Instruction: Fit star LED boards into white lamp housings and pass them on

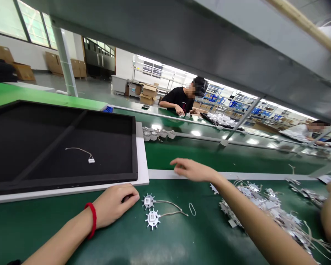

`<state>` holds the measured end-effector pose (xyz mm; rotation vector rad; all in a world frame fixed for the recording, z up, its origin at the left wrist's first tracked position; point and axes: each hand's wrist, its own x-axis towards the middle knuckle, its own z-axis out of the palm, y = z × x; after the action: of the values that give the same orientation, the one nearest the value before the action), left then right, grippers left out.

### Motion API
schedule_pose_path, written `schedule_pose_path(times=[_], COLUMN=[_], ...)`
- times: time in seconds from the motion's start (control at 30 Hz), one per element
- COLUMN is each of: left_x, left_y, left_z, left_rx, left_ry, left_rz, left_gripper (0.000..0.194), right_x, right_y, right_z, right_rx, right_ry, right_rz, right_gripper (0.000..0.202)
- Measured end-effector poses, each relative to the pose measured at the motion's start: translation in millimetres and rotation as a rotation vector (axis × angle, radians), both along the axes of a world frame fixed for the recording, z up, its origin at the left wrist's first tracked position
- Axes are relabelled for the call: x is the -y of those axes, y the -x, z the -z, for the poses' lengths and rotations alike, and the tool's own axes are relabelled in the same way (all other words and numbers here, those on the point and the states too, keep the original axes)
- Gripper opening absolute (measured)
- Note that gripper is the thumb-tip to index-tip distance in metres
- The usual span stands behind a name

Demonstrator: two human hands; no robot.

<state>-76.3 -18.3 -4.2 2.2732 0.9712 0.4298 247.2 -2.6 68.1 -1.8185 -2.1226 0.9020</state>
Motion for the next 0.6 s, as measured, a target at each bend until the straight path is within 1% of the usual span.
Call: schedule_pose_path(times=[0.03, 0.1, 0.2, 0.3, 0.33, 0.4, 0.47, 0.5, 0.57, 0.6], left_x=[0.8, 2.6, 5.3, 7.1, 7.5, 7.9, 8.0, 8.0, 8.0, 8.1], left_y=[0.0, -0.3, -1.1, -2.2, -2.7, -3.7, -4.7, -5.3, -6.2, -6.5], left_z=[0.3, 1.2, 3.1, 5.8, 6.8, 8.4, 9.2, 9.2, 8.2, 7.2], left_rx=[-0.003, -0.007, -0.007, 0.001, 0.005, 0.011, 0.013, 0.013, 0.013, 0.014], left_ry=[0.0, -0.005, -0.02, -0.04, -0.049, -0.071, -0.093, -0.104, -0.124, -0.134], left_rz=[-0.001, -0.002, -0.005, -0.012, -0.015, -0.019, -0.017, -0.015, -0.01, -0.008], left_gripper=[0.038, 0.037, 0.036, 0.036, 0.036, 0.037, 0.036, 0.036, 0.034, 0.033], right_x=[15.5, 44.5, 78.7, 98.9, 102.7, 106.3, 106.1, 105.9, 108.8, 113.6], right_y=[2.9, 6.7, 9.4, 14.4, 17.2, 23.4, 28.9, 30.6, 30.5, 28.3], right_z=[3.5, 11.1, 21.2, 28.8, 30.4, 29.9, 20.6, 11.6, -13.1, -26.5], right_rx=[0.065, 0.184, 0.318, 0.388, 0.381, 0.326, 0.279, 0.281, 0.307, 0.304], right_ry=[0.017, 0.018, 0.016, 0.048, 0.047, 0.029, 0.005, -0.016, -0.113, -0.222], right_rz=[-0.024, -0.019, 0.069, 0.156, 0.17, 0.151, 0.096, 0.072, 0.03, -0.003], right_gripper=[0.04, 0.044, 0.053, 0.057, 0.056, 0.053, 0.053, 0.052, 0.046, 0.04])
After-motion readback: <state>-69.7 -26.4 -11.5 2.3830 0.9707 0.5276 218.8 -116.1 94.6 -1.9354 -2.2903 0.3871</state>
